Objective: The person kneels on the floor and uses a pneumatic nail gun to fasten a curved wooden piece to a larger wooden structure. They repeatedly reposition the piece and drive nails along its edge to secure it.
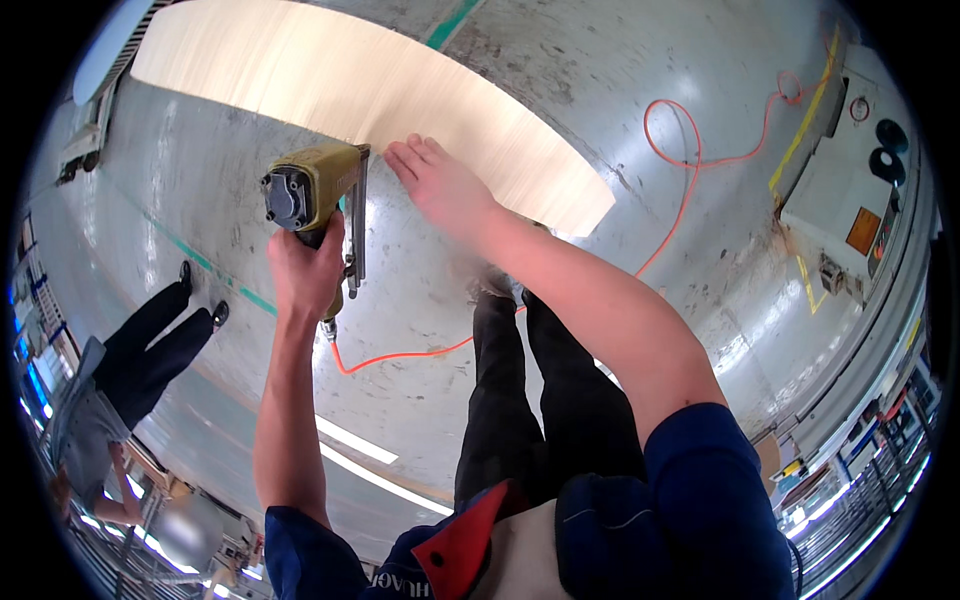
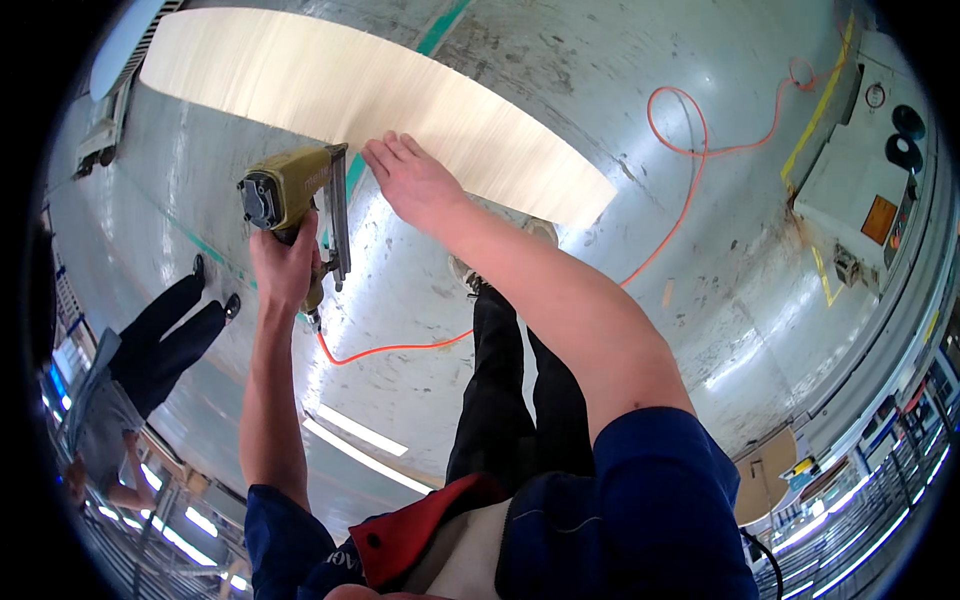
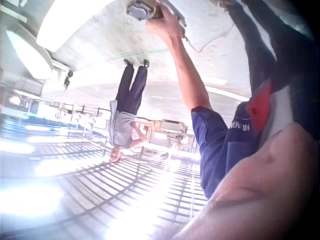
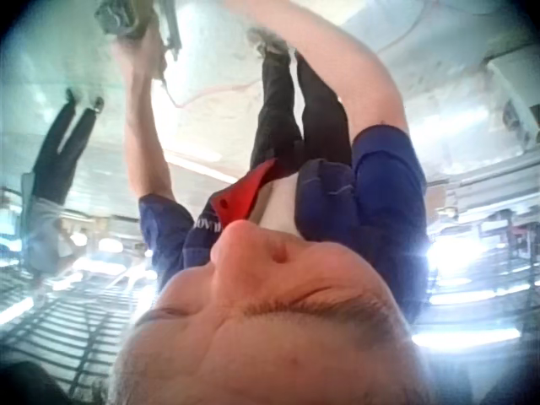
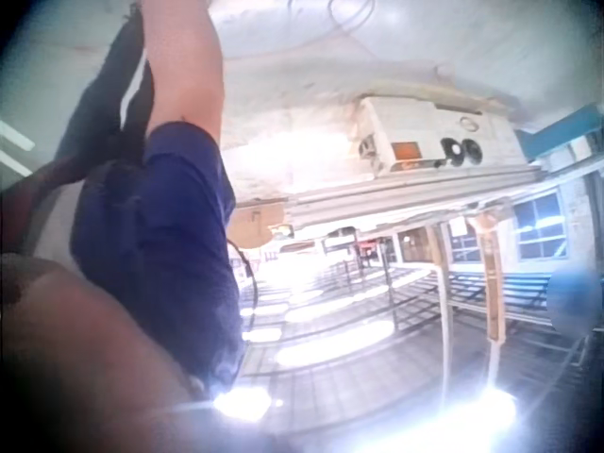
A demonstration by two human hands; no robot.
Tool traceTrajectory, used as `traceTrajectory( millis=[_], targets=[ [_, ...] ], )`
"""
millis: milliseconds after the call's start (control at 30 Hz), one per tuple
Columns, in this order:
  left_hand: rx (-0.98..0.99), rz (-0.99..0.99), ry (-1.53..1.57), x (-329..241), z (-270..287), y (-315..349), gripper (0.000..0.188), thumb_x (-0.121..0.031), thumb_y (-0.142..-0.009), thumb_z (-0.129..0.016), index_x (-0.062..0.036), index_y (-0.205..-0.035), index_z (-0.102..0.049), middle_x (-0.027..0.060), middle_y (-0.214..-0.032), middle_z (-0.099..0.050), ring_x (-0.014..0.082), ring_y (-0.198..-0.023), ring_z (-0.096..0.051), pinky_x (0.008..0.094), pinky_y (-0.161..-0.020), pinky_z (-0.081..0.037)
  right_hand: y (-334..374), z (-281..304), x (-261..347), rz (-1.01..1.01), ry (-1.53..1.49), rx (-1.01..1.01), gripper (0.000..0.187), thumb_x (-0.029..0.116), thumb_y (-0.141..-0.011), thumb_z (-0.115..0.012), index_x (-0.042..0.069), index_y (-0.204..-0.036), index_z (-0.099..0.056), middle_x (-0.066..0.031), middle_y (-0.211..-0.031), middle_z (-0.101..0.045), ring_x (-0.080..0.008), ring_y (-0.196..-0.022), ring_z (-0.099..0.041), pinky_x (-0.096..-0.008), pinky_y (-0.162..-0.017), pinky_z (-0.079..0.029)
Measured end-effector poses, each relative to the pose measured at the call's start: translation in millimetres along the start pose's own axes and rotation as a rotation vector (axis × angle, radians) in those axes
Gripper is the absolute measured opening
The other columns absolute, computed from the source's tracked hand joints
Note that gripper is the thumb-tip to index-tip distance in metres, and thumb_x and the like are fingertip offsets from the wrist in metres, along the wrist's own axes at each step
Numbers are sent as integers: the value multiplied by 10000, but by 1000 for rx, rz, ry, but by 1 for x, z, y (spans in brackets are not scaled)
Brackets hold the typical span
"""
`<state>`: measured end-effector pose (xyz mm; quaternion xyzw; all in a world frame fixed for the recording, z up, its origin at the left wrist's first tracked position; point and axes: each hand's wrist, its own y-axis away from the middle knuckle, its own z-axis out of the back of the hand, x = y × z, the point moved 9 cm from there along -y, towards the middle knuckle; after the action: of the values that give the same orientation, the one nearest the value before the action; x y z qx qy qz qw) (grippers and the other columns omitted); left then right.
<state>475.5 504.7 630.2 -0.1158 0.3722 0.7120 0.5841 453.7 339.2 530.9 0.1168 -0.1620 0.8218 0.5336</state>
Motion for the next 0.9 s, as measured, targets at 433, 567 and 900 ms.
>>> traceTrajectory(
  millis=[433,567,900],
  targets=[
    [-23,-41,-189,-12,-9,11,315,-239,-928,-745,75,-925,-714,227,-722,-702,275,-685,-746,423,-672,-549,3,12,1,-50,12,-126,477,129,-980,-528,-17,-1431,-583,-137,-1421,-592,-313,-1393,-531,-430,-1230,-386],
    [-60,-75,-170,-16,-15,19,314,-223,-930,-744,86,-890,-707,215,-704,-698,231,-661,-732,418,-656,-543,2,12,3,-61,0,-128,482,126,-982,-523,-14,-1440,-576,-135,-1430,-590,-311,-1398,-528,-427,-1230,-386],
    [-33,122,342,35,-15,50,187,-128,-988,-681,15,-868,-668,41,-682,-626,104,-580,-594,304,-533,-464,23,1,-10,-20,-117,-61,544,118,-979,-520,-34,-1500,-480,-176,-1482,-545,-361,-1420,-497,-448,-1222,-374]
  ],
)
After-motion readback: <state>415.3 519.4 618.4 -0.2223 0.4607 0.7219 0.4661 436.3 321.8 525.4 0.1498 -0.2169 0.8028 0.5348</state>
